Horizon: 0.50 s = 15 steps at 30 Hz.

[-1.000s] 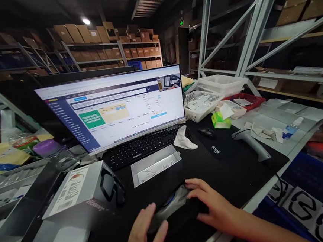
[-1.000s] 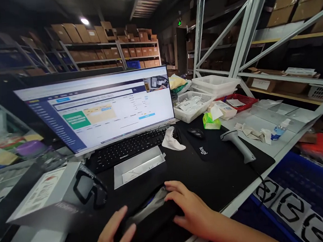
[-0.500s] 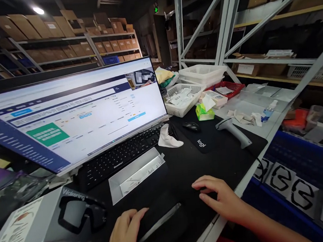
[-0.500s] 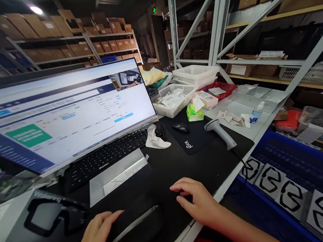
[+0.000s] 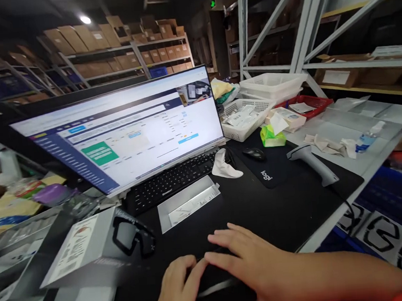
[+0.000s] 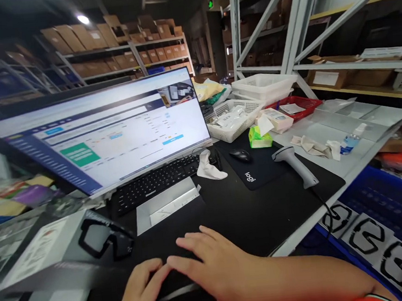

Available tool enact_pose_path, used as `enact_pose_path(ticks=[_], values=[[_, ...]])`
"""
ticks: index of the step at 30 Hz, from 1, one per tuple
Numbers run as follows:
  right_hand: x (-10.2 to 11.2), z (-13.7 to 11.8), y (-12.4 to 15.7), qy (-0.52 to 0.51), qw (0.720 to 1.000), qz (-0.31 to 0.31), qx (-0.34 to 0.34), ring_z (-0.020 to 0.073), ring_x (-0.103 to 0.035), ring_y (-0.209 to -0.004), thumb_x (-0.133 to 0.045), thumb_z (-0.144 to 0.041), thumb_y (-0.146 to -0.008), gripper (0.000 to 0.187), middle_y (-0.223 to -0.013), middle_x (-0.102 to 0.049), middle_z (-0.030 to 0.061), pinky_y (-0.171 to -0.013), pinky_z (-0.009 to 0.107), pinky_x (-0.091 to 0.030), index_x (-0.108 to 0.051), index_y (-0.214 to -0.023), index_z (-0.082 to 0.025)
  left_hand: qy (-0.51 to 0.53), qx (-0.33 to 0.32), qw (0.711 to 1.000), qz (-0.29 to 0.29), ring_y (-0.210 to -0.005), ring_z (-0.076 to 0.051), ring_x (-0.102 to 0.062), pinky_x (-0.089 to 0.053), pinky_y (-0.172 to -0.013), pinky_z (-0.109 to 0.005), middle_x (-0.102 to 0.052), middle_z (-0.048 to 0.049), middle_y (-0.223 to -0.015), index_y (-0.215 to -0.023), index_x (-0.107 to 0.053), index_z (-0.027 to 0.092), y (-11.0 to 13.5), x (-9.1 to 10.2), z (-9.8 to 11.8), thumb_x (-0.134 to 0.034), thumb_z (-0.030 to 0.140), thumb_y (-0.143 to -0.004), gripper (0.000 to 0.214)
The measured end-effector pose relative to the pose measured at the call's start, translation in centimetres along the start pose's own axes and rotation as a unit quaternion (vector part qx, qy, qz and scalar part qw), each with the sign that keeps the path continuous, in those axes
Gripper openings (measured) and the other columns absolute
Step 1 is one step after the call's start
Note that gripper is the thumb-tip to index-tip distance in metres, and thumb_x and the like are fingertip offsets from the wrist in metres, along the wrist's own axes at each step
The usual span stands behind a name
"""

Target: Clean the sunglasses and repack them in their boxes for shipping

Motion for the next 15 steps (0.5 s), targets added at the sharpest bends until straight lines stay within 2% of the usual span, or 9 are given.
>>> enact_pose_path(ticks=[3, 6, 9, 11, 13, 15], values=[[-1.4, -0.5, -2.0, 0.079, 0.996, -0.045, -0.010, 0.0422, -0.042, -0.137, -0.078, -0.045, -0.075, 0.114, -0.157, -0.036, 0.0240, -0.113, 0.061, -0.030, -0.007, -0.161, -0.020, 0.009, 0.034, 0.999, 0.011, -0.095, -0.028, -0.068, -0.064, -0.076, -0.033, -0.062, -0.0137, -0.109, -0.121, -0.058, 0.014, -1.0, -0.2, 1.0, -0.087, 0.024, -0.045, 0.082], [-1.5, 0.1, -3.5, 0.095, 0.991, -0.074, -0.061, 0.0413, -0.057, -0.116, -0.081, -0.044, -0.063, 0.125, -0.139, -0.055, 0.0239, -0.100, 0.057, -0.043, -0.009, -0.161, -0.013, 0.045, 0.109, 0.993, 0.003, -0.106, -0.031, -0.067, -0.064, -0.085, -0.039, -0.061, -0.0161, -0.121, -0.132, -0.051, 0.017, 0.0, -0.2, 0.6, -0.083, 0.015, -0.044, 0.094], [-0.3, 1.1, -4.0, 0.053, 0.992, -0.074, -0.088, 0.0382, -0.058, -0.115, -0.082, -0.045, -0.056, 0.119, -0.136, -0.059, 0.0193, -0.102, 0.052, -0.044, -0.028, -0.158, -0.015, 0.073, 0.178, 0.981, 0.010, -0.122, -0.036, -0.061, -0.060, -0.093, -0.045, -0.054, -0.0201, -0.138, -0.146, -0.039, 0.019, 2.9, 0.2, -0.9, -0.090, 0.023, -0.047, 0.111], [0.5, 1.8, -3.7, 0.010, 0.994, -0.061, -0.094, 0.0358, -0.055, -0.121, -0.084, -0.045, -0.054, 0.109, -0.137, -0.058, 0.0150, -0.107, 0.049, -0.041, -0.042, -0.151, -0.019, 0.100, 0.233, 0.967, 0.019, -0.119, -0.034, -0.064, -0.061, -0.092, -0.042, -0.056, -0.0189, -0.139, -0.150, -0.034, 0.020, 5.4, 0.1, -1.9, -0.091, 0.021, -0.049, 0.116], [0.9, 2.3, -3.2, -0.027, 0.993, -0.053, -0.098, 0.0337, -0.053, -0.124, -0.086, -0.040, -0.051, 0.102, -0.138, -0.058, 0.0116, -0.111, 0.046, -0.039, -0.051, -0.145, -0.023, 0.137, 0.270, 0.953, 0.022, -0.108, -0.027, -0.071, -0.062, -0.087, -0.034, -0.065, -0.0126, -0.130, -0.146, -0.041, 0.023, 7.6, -0.4, -2.5, -0.084, 0.010, -0.055, 0.101], [1.0, 2.6, -2.7, -0.048, 0.992, -0.048, -0.106, 0.0322, -0.053, -0.125, -0.087, -0.033, -0.049, 0.099, -0.137, -0.057, 0.0096, -0.112, 0.044, -0.038, -0.053, -0.142, -0.025, 0.165, 0.287, 0.944, 0.016, -0.098, -0.022, -0.074, -0.062, -0.084, -0.029, -0.072, -0.0056, -0.118, -0.133, -0.056, 0.027, 9.0, -1.2, -2.4, -0.072, 0.003, -0.063, 0.075]])
Point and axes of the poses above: each hand's wrist, its own y-axis away from the middle knuckle, its own x-axis out of the back of the hand, z = x × y, the point moved 3 cm from there along -y, towards the middle knuckle
